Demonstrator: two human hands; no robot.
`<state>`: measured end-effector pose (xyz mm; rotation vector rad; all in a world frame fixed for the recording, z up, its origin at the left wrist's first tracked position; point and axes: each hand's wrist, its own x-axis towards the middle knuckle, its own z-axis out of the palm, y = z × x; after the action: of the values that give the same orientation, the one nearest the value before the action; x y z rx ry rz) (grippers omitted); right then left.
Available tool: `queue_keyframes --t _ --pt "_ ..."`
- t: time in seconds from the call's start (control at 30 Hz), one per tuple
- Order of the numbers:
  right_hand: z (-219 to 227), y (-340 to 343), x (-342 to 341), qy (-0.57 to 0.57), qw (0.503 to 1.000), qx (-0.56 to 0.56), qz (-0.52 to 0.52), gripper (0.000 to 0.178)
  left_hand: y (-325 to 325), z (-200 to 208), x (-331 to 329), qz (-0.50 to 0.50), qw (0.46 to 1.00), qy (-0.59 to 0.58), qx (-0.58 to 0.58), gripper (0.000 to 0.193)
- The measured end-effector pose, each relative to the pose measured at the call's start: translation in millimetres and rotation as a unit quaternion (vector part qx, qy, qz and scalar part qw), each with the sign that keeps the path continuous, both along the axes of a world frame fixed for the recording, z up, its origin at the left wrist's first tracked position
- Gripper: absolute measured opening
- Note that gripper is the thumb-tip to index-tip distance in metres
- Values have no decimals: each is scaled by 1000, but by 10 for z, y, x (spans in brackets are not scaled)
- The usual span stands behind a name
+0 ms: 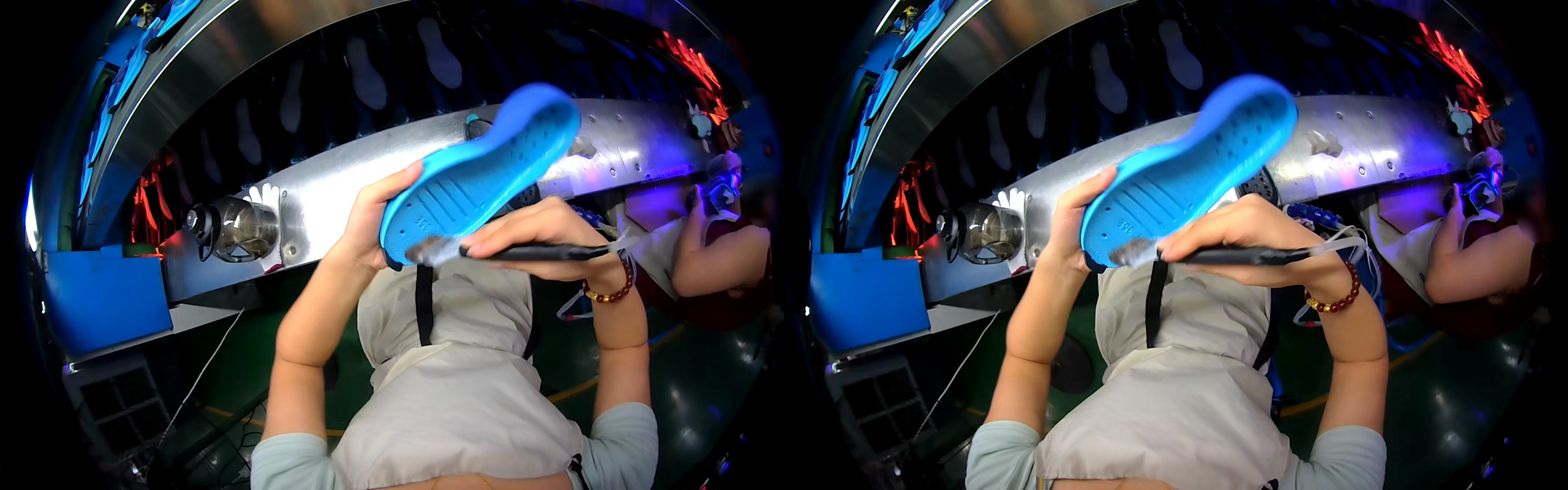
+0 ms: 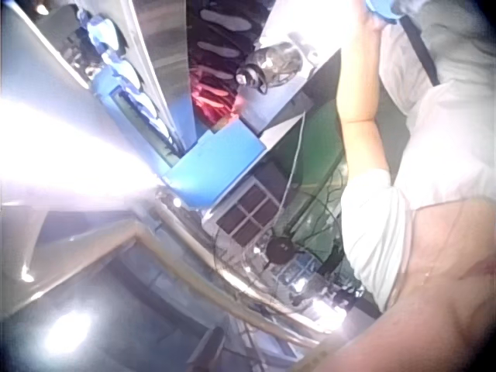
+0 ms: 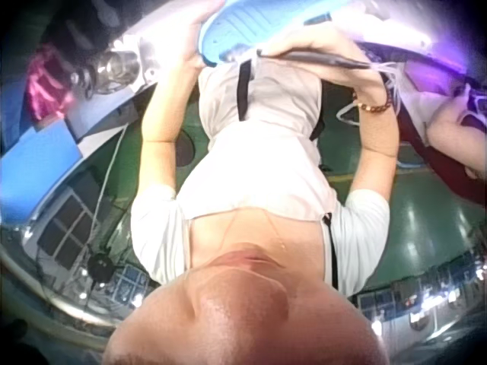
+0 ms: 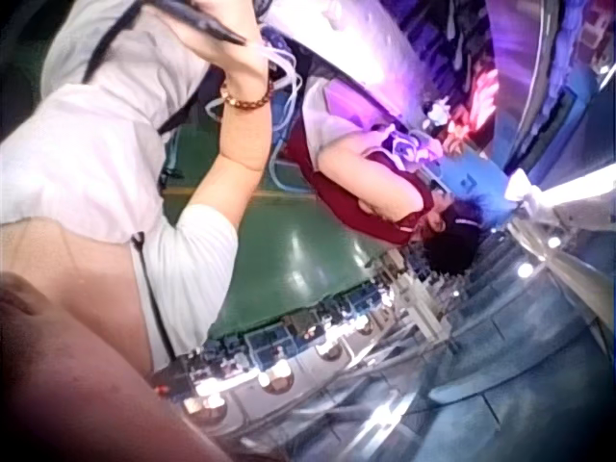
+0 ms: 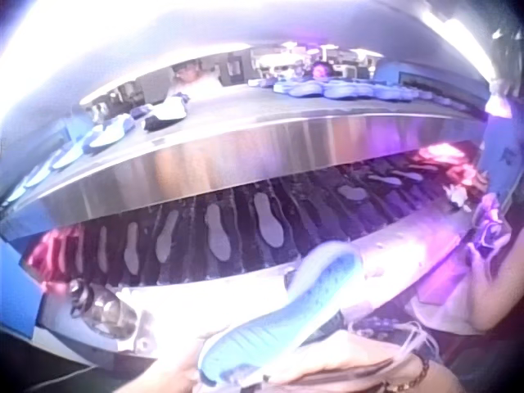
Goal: The person applies adhesive to the inner surface of blue shoe soles using a brush, retrieves additional soles from a moving conveyor, and places the coated soles back onto the line.
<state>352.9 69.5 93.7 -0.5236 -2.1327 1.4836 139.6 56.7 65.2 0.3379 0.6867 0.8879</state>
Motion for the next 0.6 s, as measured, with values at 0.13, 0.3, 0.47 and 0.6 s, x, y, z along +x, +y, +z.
queue_keyframes --t 0.13,0.3,0.47,0.6 --pt "173 31 89 -112 978 102 146 16 -71 54 -3 -87 989 115 -42 55" --pt "28 19 205 -111 984 105 91 20 -79 93 1 -150 976 151 -47 61" --pt "68 237 323 -65 993 68 71 18 -109 80 -78 -156 966 204 -38 66" --pt "-36 238 442 -141 985 77 63 19 -128 128 -95 -136 961 241 -18 65"
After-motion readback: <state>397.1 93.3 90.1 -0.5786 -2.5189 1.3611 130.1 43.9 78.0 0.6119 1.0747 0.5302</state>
